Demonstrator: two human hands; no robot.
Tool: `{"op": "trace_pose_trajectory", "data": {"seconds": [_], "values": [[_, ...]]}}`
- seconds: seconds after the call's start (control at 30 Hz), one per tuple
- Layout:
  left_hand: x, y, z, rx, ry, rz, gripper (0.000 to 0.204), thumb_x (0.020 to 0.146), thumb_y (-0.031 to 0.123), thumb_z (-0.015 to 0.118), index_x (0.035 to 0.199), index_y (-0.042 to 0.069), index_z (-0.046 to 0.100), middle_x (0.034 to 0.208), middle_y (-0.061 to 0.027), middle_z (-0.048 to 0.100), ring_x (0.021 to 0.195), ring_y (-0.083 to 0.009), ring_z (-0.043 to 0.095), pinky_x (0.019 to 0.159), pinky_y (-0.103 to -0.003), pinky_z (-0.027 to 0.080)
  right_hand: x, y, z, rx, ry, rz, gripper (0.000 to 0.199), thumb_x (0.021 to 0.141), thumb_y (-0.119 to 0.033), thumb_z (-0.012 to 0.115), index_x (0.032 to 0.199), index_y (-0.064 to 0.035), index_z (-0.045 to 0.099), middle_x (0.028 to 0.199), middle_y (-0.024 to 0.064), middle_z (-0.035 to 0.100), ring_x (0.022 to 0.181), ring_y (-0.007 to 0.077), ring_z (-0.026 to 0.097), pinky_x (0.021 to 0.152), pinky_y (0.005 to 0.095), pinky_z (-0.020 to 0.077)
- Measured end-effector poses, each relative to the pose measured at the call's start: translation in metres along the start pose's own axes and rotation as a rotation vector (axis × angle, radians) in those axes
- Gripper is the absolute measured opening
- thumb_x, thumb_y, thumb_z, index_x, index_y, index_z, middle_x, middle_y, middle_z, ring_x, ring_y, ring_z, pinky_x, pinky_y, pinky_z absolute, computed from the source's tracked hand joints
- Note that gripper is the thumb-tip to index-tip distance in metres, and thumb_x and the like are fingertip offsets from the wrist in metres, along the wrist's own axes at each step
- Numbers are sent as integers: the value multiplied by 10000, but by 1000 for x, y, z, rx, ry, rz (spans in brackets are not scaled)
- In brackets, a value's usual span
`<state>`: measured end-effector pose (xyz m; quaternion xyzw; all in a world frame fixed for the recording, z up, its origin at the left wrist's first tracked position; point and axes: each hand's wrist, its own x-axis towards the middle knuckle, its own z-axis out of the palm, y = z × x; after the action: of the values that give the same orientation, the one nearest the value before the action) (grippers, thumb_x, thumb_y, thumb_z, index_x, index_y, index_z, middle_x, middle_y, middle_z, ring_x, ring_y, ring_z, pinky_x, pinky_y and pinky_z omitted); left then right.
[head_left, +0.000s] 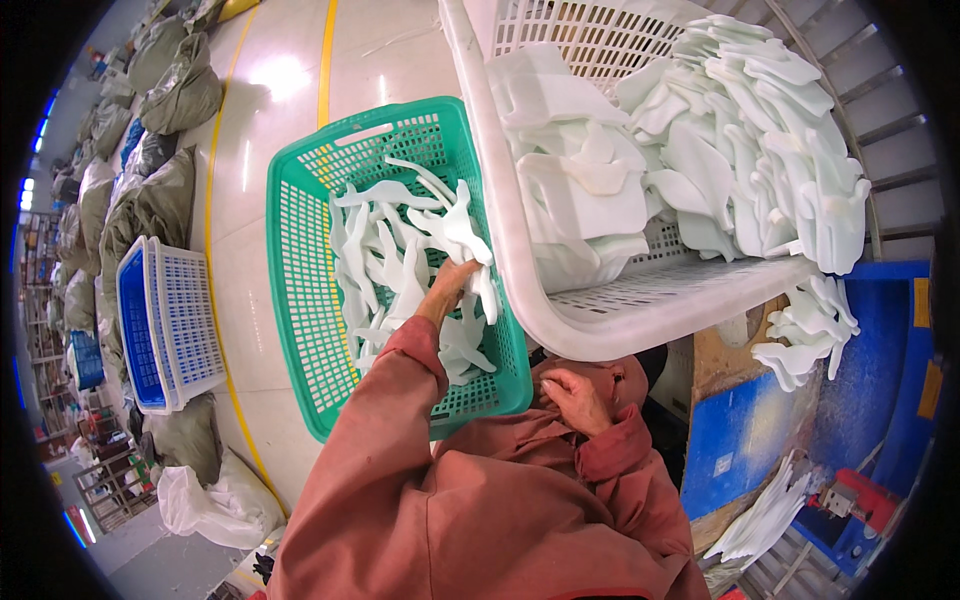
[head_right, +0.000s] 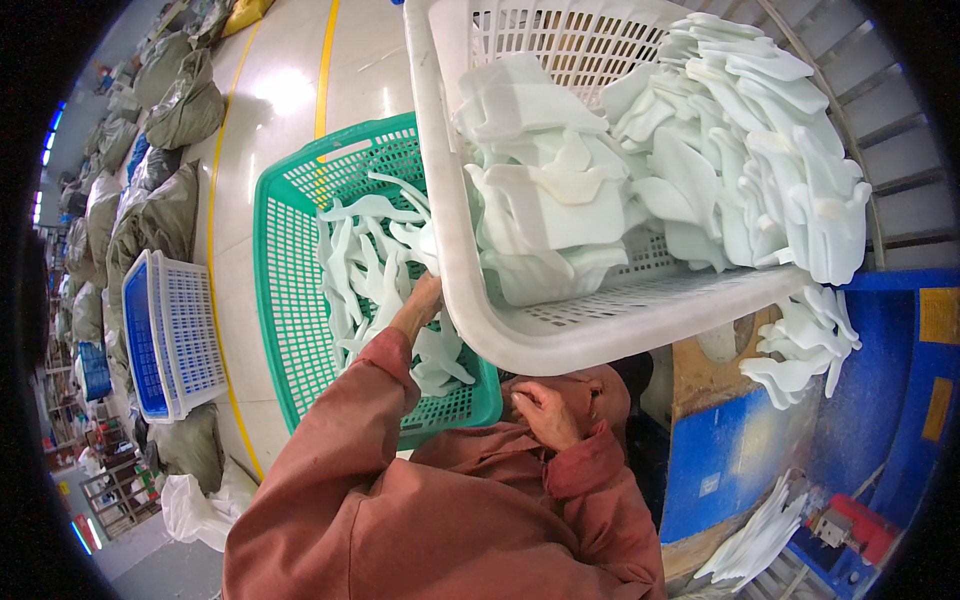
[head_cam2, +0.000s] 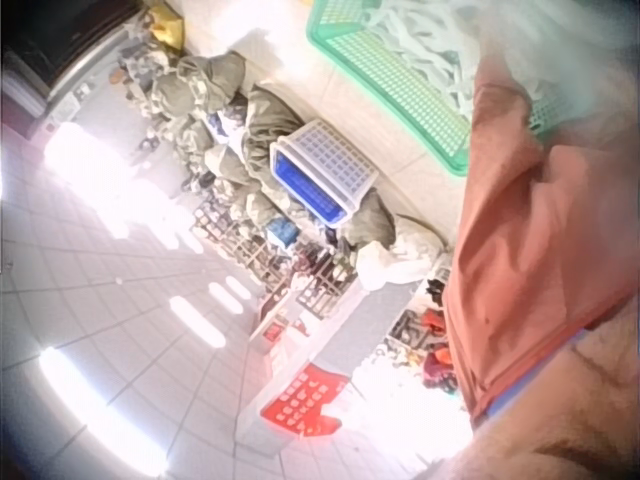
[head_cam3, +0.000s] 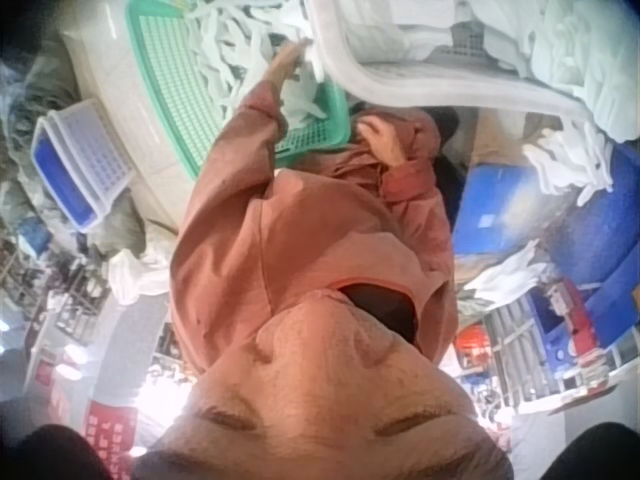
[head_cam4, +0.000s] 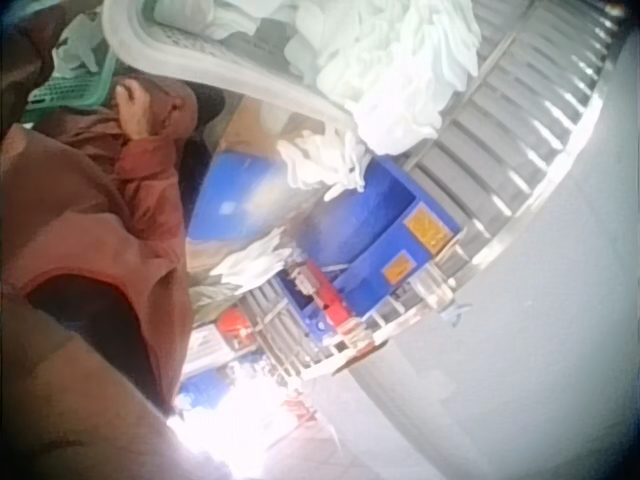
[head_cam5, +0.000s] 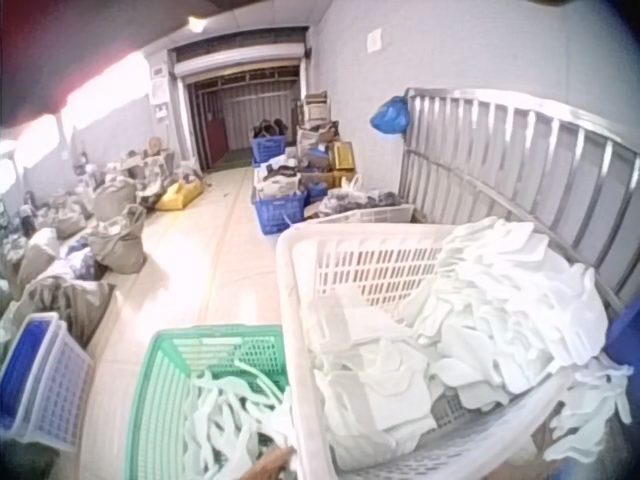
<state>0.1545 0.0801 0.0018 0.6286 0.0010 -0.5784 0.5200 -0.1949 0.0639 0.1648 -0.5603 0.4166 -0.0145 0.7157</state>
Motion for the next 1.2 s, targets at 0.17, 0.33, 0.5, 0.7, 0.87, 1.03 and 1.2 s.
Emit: {"op": "trace_pose_trajectory", "data": {"seconds": [0.17, 0.33, 0.5, 0.7, 0.87, 1.03, 1.2], "values": [[-17, 14, 6, -130, 59, 140, 605, 829, 146, 798, 1371, -6, 574, 1171, -105, 710, 975, -254, 710, 830, -389, 579, -3, -1, -2, 13, -2, -23, 289, 1033, -190, 657, 1210, 36, 692, 965, 73, 737, 875, 124, 677, 792, 287, 559], [-49, 35, 10, -159, 144, 218, 514, 831, 98, 793, 1293, -23, 603, 1039, -95, 715, 844, -220, 708, 743, -377, 582, -8, 5, -1, 79, 16, -31, 271, 1035, -172, 663, 1218, 26, 689, 981, 83, 748, 900, 139, 698, 812, 292, 573], [-89, 61, -2, -87, 42, 253, 343, 886, 90, 769, 1203, 40, 646, 972, -48, 705, 794, -181, 694, 702, -362, 571, -12, 12, -4, 97, 6, -80, 268, 1040, -167, 655, 1225, 23, 690, 988, 75, 747, 882, 129, 692, 782, 280, 570], [-146, 99, -28, -18, -9, 165, 347, 906, 113, 766, 1224, 60, 638, 942, -32, 711, 774, -179, 710, 669, -364, 595, -19, 14, -6, 221, -3, -109, 245, 1053, -158, 637, 1227, 2, 700, 979, 56, 739, 839, 111, 681, 742, 270, 566], [-191, 113, -35, -107, -38, 342, 414, 920, 153, 746, 1293, 41, 604, 1015, -53, 706, 817, -190, 706, 736, -360, 604, -27, 10, -6, 222, 11, -146, 239, 1054, -150, 633, 1230, -3, 700, 987, 48, 730, 829, 111, 673, 744, 261, 564], [-226, 133, -39, -209, -73, 533, 570, 924, 292, 721, 1375, -33, 591, 1098, -99, 691, 819, -206, 664, 788, -355, 590, -40, -2, -6, 229, 3, -206, 239, 1058, -155, 630, 1226, 3, 693, 1009, 36, 727, 835, 98, 664, 746, 255, 558], [-265, 177, -40, -360, -336, 669, 626, 949, 312, 707, 1411, -73, 532, 1126, -120, 643, 928, -204, 611, 793, -354, 570, -46, -37, 12, 147, 57, -391, 276, 1035, -168, 670, 1246, 10, 684, 1029, 69, 726, 905, 143, 681, 802, 289, 563]]}}
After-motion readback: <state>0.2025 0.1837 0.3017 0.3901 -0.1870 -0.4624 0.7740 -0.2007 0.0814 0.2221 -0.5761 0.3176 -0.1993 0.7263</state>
